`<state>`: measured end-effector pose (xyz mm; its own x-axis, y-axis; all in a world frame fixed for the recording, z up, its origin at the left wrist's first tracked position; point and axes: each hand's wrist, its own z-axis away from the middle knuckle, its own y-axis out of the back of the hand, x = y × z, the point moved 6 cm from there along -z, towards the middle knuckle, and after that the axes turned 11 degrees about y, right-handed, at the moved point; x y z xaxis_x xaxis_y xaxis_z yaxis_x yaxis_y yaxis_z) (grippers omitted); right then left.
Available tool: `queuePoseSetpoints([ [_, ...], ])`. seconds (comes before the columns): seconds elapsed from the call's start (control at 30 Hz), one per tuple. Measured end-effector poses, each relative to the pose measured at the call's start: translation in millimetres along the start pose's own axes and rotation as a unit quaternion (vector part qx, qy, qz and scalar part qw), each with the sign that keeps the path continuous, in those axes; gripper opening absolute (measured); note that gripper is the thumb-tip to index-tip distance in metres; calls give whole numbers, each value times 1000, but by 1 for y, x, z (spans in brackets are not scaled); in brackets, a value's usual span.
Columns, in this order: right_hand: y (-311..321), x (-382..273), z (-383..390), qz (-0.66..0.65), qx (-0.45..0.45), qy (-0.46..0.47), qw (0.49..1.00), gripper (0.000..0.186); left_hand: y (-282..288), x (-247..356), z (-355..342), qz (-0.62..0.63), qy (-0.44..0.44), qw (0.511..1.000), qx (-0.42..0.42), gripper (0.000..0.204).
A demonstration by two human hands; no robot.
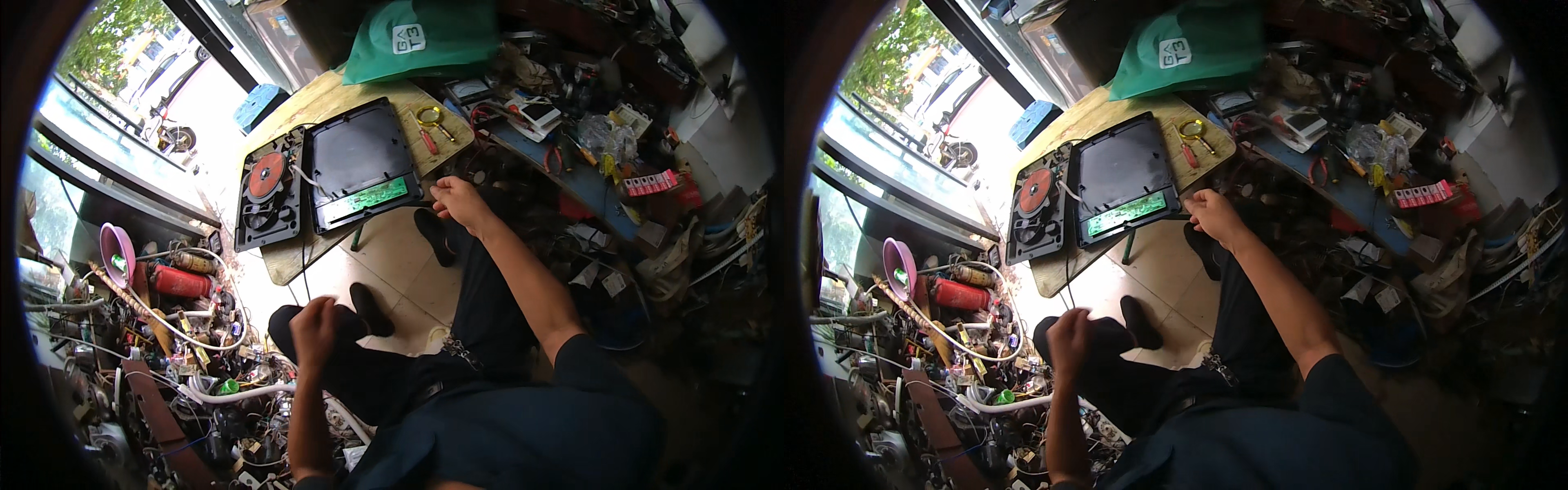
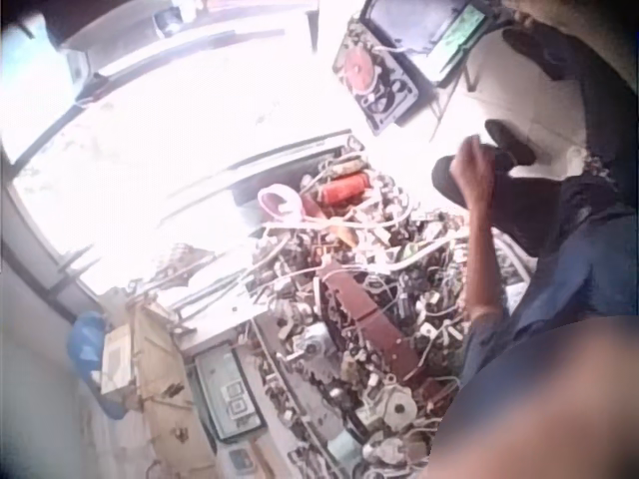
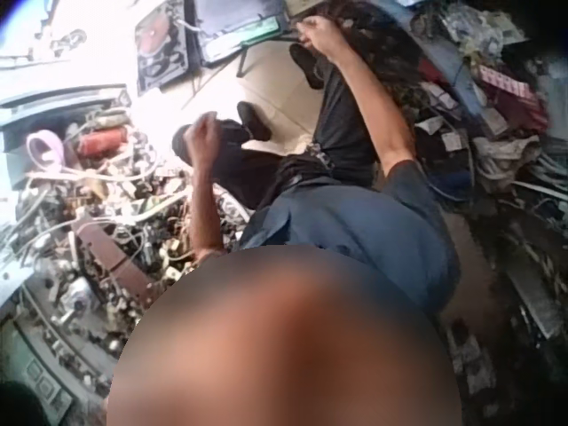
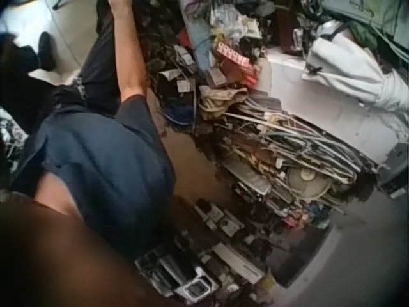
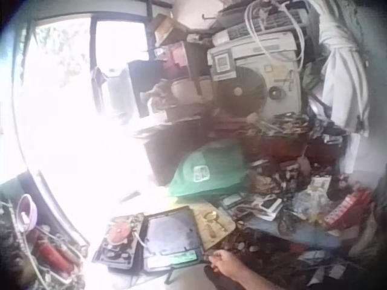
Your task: The person sits on the floor and uses a multimeter to test points on the circuit board of a disassembled induction cooktop. They then plug in the cooktop, press buttons on the control panel to verify the display, and continue testing the board with the multimeter.
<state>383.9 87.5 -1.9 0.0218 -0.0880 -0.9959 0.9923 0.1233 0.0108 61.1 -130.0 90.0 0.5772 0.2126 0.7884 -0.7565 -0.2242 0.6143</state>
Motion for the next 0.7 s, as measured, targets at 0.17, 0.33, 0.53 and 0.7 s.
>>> queuePoseSetpoints([
  [0.17,-42,42,-30,-112,-10,-64,992,41,-89,-55,-64,324,163,917,-167,30],
  [0.33,-52,49,-34,-183,-8,-60,981,30,-86,-76,-97,413,227,873,-124,32],
  [0.53,-44,46,-37,-143,52,-31,988,28,-58,-111,-118,416,212,881,-79,27],
  [0.7,-25,48,-54,-139,107,3,985,29,-38,-111,-138,372,195,907,-35,26],
])
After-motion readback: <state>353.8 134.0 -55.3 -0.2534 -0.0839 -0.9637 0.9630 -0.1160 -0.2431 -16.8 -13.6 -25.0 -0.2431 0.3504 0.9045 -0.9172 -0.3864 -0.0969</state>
